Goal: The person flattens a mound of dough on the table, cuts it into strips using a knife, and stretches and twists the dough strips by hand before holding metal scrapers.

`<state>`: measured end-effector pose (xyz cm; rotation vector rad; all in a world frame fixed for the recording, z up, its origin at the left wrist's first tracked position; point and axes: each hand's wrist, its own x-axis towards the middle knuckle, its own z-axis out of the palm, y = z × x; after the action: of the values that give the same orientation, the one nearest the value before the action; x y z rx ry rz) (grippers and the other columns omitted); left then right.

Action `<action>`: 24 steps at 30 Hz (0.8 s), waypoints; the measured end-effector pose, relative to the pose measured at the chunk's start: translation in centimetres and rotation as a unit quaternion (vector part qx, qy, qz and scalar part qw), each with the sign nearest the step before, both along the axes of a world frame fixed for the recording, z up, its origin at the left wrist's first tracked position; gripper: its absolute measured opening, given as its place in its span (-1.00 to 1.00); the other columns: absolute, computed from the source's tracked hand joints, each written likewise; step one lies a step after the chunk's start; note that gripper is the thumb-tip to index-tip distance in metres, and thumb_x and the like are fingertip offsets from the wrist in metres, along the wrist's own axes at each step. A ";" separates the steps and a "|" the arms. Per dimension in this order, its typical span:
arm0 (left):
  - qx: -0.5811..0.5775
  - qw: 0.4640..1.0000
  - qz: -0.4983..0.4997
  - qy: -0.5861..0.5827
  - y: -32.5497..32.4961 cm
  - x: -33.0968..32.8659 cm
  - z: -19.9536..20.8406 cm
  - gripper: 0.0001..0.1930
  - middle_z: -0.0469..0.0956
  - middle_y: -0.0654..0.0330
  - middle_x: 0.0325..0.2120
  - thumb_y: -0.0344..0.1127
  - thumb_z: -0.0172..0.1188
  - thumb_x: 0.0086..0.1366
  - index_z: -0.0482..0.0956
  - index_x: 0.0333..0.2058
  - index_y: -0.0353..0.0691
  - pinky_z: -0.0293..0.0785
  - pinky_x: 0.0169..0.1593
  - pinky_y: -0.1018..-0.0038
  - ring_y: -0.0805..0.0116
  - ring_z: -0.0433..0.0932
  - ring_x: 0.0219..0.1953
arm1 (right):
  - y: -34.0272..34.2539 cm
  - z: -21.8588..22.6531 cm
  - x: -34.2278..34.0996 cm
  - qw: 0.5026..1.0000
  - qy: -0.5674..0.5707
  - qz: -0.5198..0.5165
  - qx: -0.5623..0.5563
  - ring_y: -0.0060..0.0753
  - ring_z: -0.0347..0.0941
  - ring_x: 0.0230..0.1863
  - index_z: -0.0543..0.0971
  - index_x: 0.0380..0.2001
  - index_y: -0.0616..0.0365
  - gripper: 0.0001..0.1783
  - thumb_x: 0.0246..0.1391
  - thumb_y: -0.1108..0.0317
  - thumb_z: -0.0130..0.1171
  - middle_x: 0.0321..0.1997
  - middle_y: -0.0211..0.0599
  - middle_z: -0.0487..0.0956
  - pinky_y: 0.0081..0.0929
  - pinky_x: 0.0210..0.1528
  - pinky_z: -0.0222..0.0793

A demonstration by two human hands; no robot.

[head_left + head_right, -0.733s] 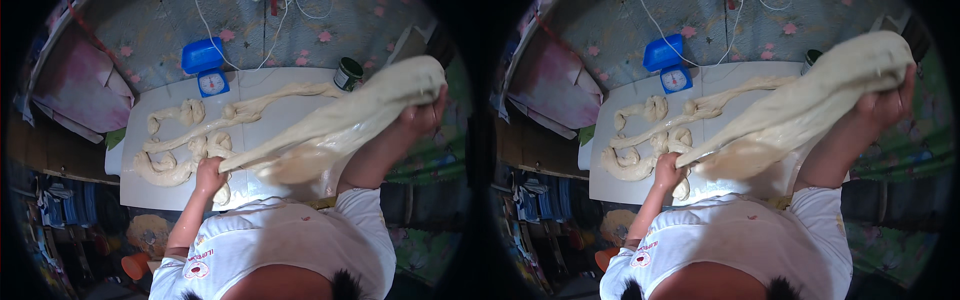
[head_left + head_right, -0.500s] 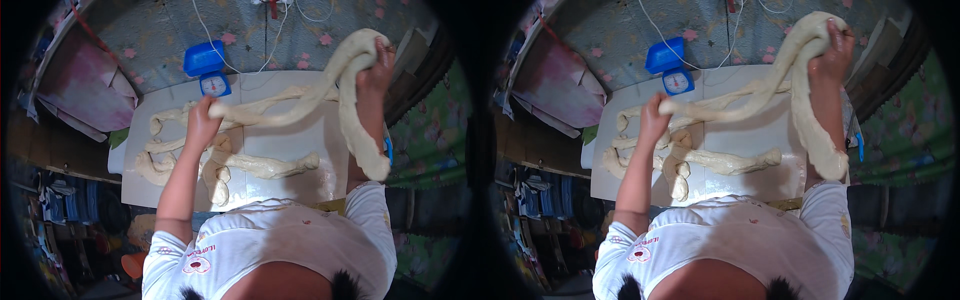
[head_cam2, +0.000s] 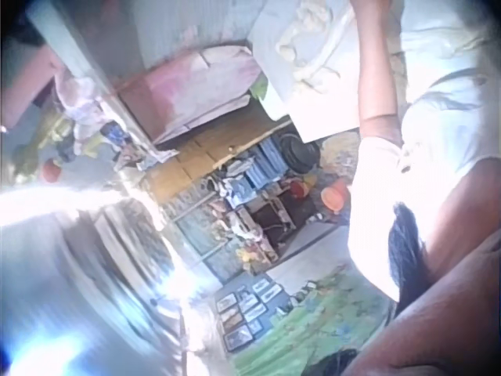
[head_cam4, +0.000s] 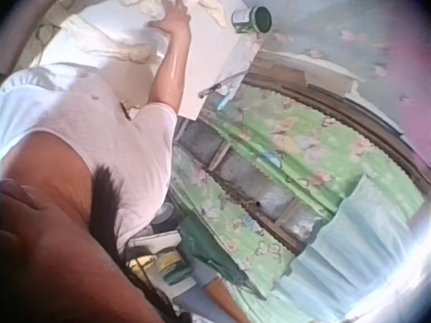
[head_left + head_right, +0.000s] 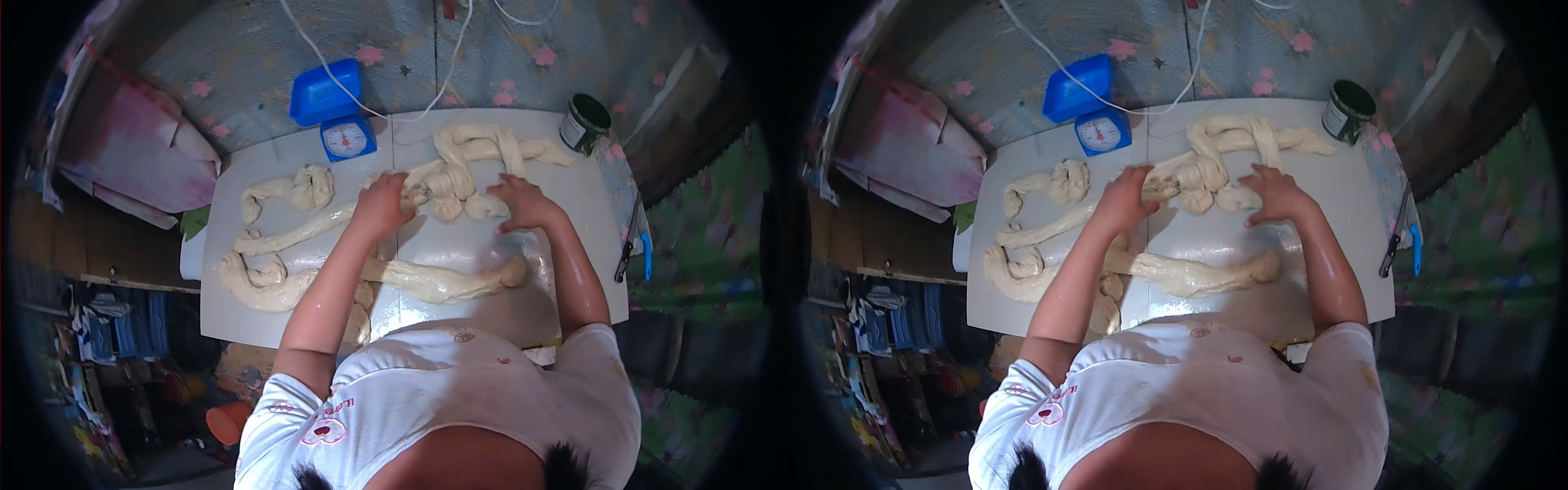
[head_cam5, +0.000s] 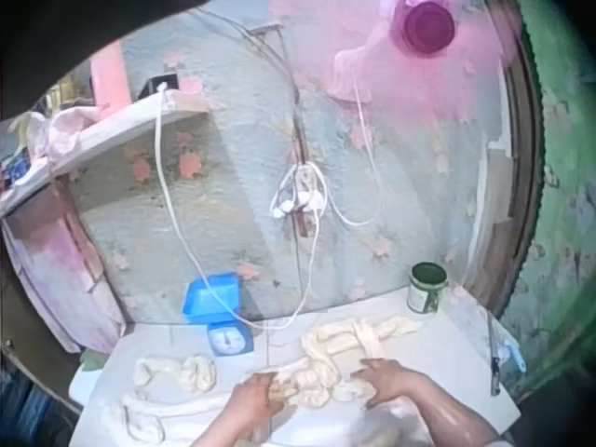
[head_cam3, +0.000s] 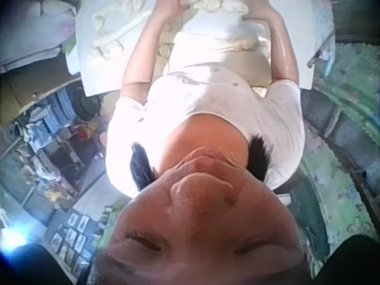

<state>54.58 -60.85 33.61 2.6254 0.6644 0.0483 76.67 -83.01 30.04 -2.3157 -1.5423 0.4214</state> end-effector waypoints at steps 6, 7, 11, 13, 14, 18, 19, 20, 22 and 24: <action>-0.136 0.986 -0.069 0.074 -1.5 -8.2 -2.6 -0.39 0.35 -0.01 0.08 -0.14 0.35 -0.02 0.44 0.04 -0.17 0.29 0.11 0.13 -0.01 0.35 0.11 | -0.5 -6.6 5.8 0.987 0.149 -0.058 0.003 -0.06 0.36 0.13 0.39 0.13 -0.07 -0.32 -0.16 0.33 0.33 0.16 -0.07 0.38 -0.31 0.16 0.26; -0.095 0.991 -0.088 0.044 -1.5 -10.1 -2.5 -0.34 0.34 -0.02 0.10 -0.14 0.38 -0.05 0.42 0.07 -0.16 0.28 0.12 0.14 -0.03 0.32 0.14 | -0.3 -6.8 7.5 0.950 0.234 -0.161 0.131 -0.05 0.38 0.10 0.36 0.14 -0.01 -0.32 -0.12 0.34 0.30 0.16 -0.05 0.37 -0.33 0.15 0.27; 0.043 0.995 0.039 -0.083 -2.2 -16.0 -2.7 -0.23 0.31 -0.02 0.12 -0.15 0.42 -0.10 0.34 0.14 -0.12 0.22 0.18 0.13 -0.06 0.23 0.21 | 0.9 -4.5 8.7 0.808 0.261 -0.340 0.404 0.02 0.31 0.17 0.27 0.19 0.15 -0.33 -0.01 0.30 0.21 0.19 0.02 0.34 -0.27 0.19 0.22; 0.022 0.993 0.083 -0.077 -2.3 -18.0 -3.0 -0.24 0.31 -0.07 0.10 -0.18 0.41 -0.06 0.31 0.14 -0.19 0.24 0.18 0.16 -0.08 0.27 0.17 | 2.6 -2.5 4.5 0.901 -0.217 -0.254 0.276 0.04 0.16 0.28 0.22 0.22 0.17 -0.30 0.03 0.26 0.21 0.25 0.04 0.26 -0.21 0.28 0.08; -0.015 0.985 0.132 -0.109 -2.4 -18.9 -3.3 -0.27 0.31 -0.12 0.09 -0.18 0.40 -0.04 0.33 0.11 -0.25 0.24 0.18 0.16 -0.10 0.28 0.16 | 3.7 -2.0 0.8 0.942 -0.127 -0.201 0.237 0.05 0.09 0.32 0.22 0.22 0.17 -0.26 0.00 0.22 0.25 0.27 0.05 0.22 -0.16 0.31 0.00; -0.054 0.966 0.192 -0.162 -3.9 -20.8 -4.8 -0.32 0.35 -0.21 0.02 -0.18 0.38 0.00 0.36 0.06 -0.39 0.27 0.15 0.16 -0.15 0.34 0.09 | 6.6 -2.7 -14.7 0.984 0.055 0.172 0.008 -0.04 -0.01 0.38 0.22 0.24 0.14 -0.09 -0.06 -0.17 0.22 0.33 0.07 0.13 0.04 0.37 -0.26; -0.056 0.964 0.192 -0.174 -4.4 -21.0 -5.3 -0.33 0.36 -0.22 0.01 -0.18 0.38 0.00 0.36 0.05 -0.40 0.26 0.15 0.16 -0.16 0.34 0.08 | 6.7 -3.4 -18.1 0.975 0.019 0.212 -0.058 -0.10 -0.04 0.40 0.27 0.19 0.15 -0.16 -0.03 -0.18 0.17 0.33 0.06 0.13 0.10 0.36 -0.27; -0.054 0.965 0.184 -0.180 -5.0 -21.0 -5.8 -0.31 0.36 -0.26 0.00 -0.17 0.38 0.00 0.35 0.04 -0.45 0.25 0.16 0.15 -0.20 0.33 0.08 | 7.5 -3.8 -19.4 0.981 -0.038 0.190 -0.003 -0.06 0.15 0.31 0.36 0.05 0.15 -0.35 0.01 -0.05 0.21 0.24 0.07 0.27 0.10 0.26 0.02; -0.007 0.971 0.193 -0.143 -6.1 -20.9 -6.7 -0.19 0.32 -0.26 0.05 -0.06 0.40 -0.02 0.29 0.10 -0.46 0.15 0.20 0.08 -0.24 0.23 0.15 | 8.1 -4.0 -20.5 0.979 0.136 0.149 0.019 -0.12 0.28 0.19 0.37 -0.03 0.13 -0.46 0.01 0.04 0.22 0.14 0.02 0.35 0.00 0.14 0.18; -0.002 0.969 0.204 -0.142 -6.9 -20.5 -7.4 -0.14 0.30 -0.24 0.08 -0.02 0.40 -0.03 0.25 0.14 -0.44 0.10 0.22 0.05 -0.25 0.19 0.19 | 8.4 -2.4 -19.2 0.878 0.460 0.123 0.055 -0.35 0.48 -0.17 0.34 -0.14 0.09 -0.63 0.04 0.29 0.24 -0.12 -0.19 0.48 -0.34 -0.23 0.42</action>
<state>34.08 -67.72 26.23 2.3671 1.0796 0.5324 57.46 -74.64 27.59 -1.4282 -1.2731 1.2380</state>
